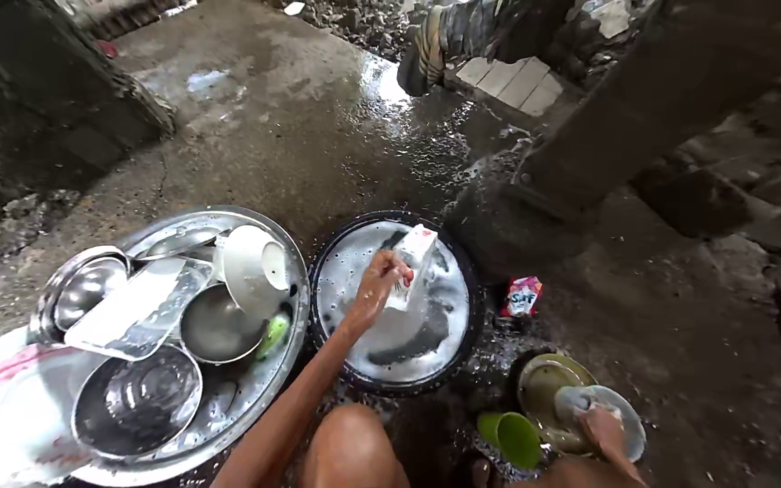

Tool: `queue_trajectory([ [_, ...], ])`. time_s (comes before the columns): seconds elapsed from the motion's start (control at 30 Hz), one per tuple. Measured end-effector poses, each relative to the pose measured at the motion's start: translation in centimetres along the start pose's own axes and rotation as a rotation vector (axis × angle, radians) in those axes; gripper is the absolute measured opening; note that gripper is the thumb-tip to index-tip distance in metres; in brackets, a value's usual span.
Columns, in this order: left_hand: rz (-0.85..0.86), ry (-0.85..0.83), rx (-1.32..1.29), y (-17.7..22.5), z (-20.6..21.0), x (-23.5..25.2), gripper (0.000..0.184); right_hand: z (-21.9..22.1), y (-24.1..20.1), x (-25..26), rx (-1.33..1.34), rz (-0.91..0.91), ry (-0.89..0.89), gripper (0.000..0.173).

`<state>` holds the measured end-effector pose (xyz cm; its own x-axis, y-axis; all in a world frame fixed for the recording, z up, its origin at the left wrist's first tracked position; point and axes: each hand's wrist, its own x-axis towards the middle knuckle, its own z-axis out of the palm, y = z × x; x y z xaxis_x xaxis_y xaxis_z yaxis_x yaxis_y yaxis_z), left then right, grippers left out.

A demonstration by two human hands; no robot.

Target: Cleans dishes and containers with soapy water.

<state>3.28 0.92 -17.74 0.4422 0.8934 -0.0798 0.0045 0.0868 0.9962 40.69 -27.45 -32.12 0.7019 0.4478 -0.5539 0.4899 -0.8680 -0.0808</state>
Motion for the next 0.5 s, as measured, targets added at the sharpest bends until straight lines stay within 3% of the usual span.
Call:
queue_trajectory([
  [0.13,0.103,-0.314,0.877,-2.0,0.9,-2.4,0.028,-0.3,0.4,0.7,-0.062,-0.017,-0.021,0.048],
  [0.2,0.141,-0.413,1.135,-4.5,1.0,-3.6,0.028,-0.5,0.7,0.8,-0.052,-0.034,-0.013,0.049],
  [0.27,0.177,-0.437,1.261,-7.4,0.3,-4.3,0.028,-1.2,0.7,0.4,-0.043,-0.046,-0.009,0.046],
  [0.37,0.081,-0.489,1.335,-10.6,-0.7,-4.5,0.029,-2.1,1.3,-0.3,0.028,-0.116,0.025,0.042],
  [0.5,-0.051,-0.587,1.337,-10.9,-1.6,-4.5,0.035,-4.2,1.0,-2.9,0.328,-0.131,0.105,0.045],
])
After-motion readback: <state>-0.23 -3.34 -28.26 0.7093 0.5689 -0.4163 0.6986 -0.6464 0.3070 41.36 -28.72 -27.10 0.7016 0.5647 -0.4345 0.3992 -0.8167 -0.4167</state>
